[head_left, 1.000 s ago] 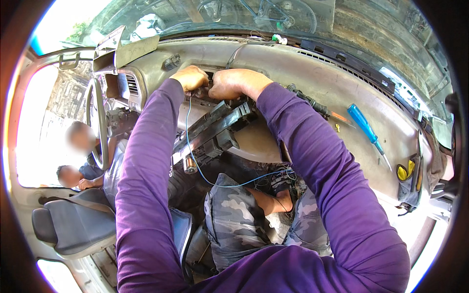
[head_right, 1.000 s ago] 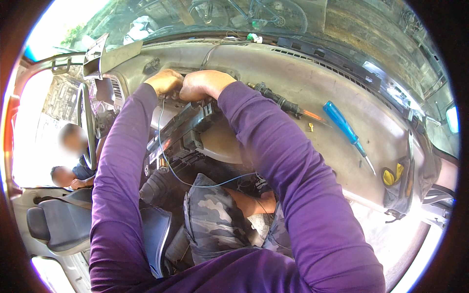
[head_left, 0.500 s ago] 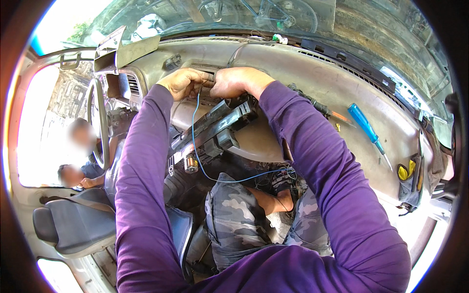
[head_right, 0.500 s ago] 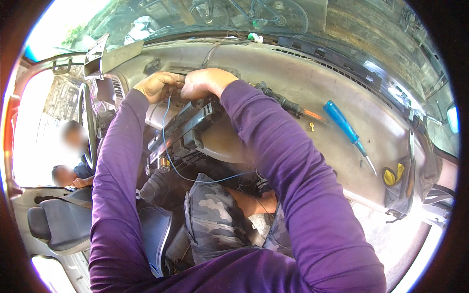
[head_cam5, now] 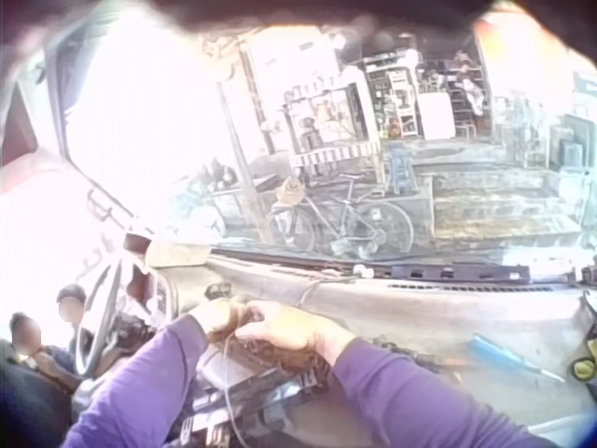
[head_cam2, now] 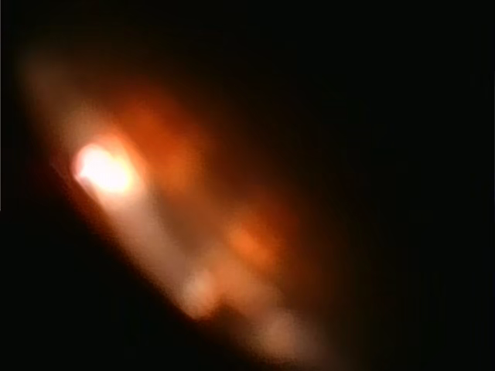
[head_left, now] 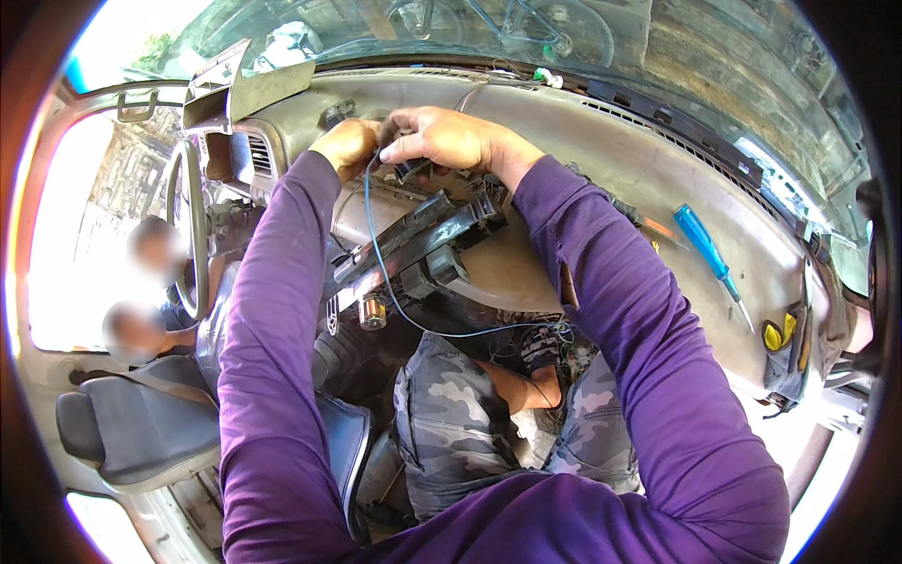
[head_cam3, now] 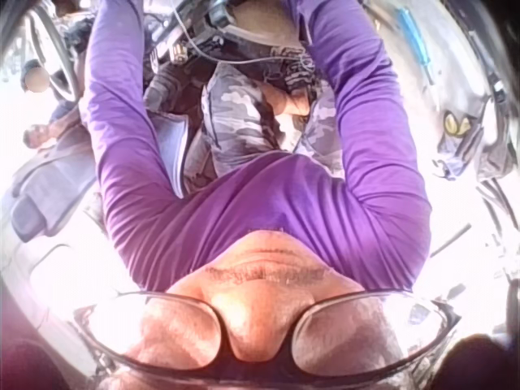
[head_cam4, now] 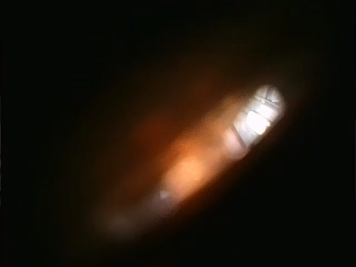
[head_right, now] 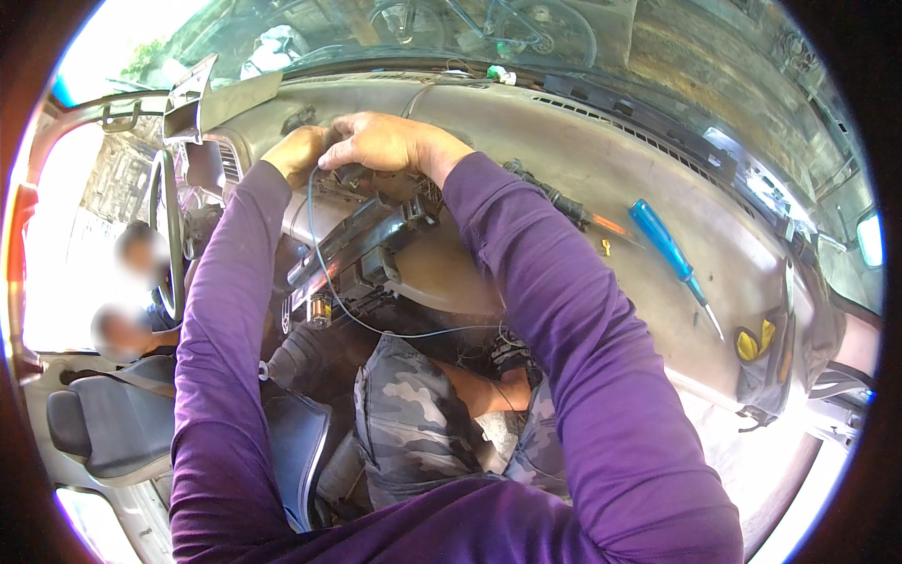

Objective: The person works inside a vehicle's cabin, manipulating exposed wires and connectors near the dashboard. They use a screwdriver to adjust components and connect wire ends, occasionally reaching for tools on the dashboard.

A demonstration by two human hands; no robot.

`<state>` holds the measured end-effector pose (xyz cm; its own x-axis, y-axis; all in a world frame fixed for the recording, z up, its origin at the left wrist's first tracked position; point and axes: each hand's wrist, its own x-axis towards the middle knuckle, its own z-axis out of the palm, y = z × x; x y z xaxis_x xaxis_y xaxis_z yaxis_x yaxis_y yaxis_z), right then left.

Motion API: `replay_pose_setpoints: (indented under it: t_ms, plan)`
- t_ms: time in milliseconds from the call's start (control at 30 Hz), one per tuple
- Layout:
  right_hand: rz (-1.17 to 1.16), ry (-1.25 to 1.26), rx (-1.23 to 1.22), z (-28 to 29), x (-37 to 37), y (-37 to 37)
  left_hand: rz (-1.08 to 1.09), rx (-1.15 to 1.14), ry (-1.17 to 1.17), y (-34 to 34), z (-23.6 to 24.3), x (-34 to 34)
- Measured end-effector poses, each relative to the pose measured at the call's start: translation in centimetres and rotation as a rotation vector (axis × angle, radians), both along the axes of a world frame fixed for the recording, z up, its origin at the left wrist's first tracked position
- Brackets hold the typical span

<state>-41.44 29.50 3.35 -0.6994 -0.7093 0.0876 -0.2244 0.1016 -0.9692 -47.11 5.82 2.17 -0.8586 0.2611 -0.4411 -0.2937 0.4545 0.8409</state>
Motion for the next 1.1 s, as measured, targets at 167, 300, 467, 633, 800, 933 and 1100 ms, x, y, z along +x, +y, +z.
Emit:
replay_pose_setpoints:
  t_ms: [167, 300, 467, 633, 800, 933, 1100]
  plan:
    - [0.046, -0.032, 0.025, 0.7, 0.4, 0.3, 0.108, -0.011, 0.075, 0.2, 0.2, 0.2]
    - [-0.279, 0.167, 0.207, -0.4, -2.3, 0.5, 0.092, -0.139, 0.082, 1.7, 1.0, -0.1]
    - [-0.278, 0.325, 0.755, -1.1, -0.7, -0.8, -0.007, -0.302, 0.169, 2.0, 0.0, 0.6]
    - [-0.202, 0.396, 0.835, -0.9, 0.3, -1.2, -0.159, -0.423, 0.076, 0.2, -0.2, -0.1]
    - [-0.154, 0.459, 0.853, -1.5, 0.1, -0.4, -0.203, -0.601, 0.141, 3.0, 1.7, 1.2]
    - [-0.215, 0.371, 0.722, -1.2, -0.3, -1.2, -0.417, -0.716, 0.309, 0.2, 0.2, -0.3]
    - [-0.512, 0.326, 0.397, -2.0, -2.8, -0.2, -0.374, -0.828, 0.265, 3.0, 1.8, 1.2]
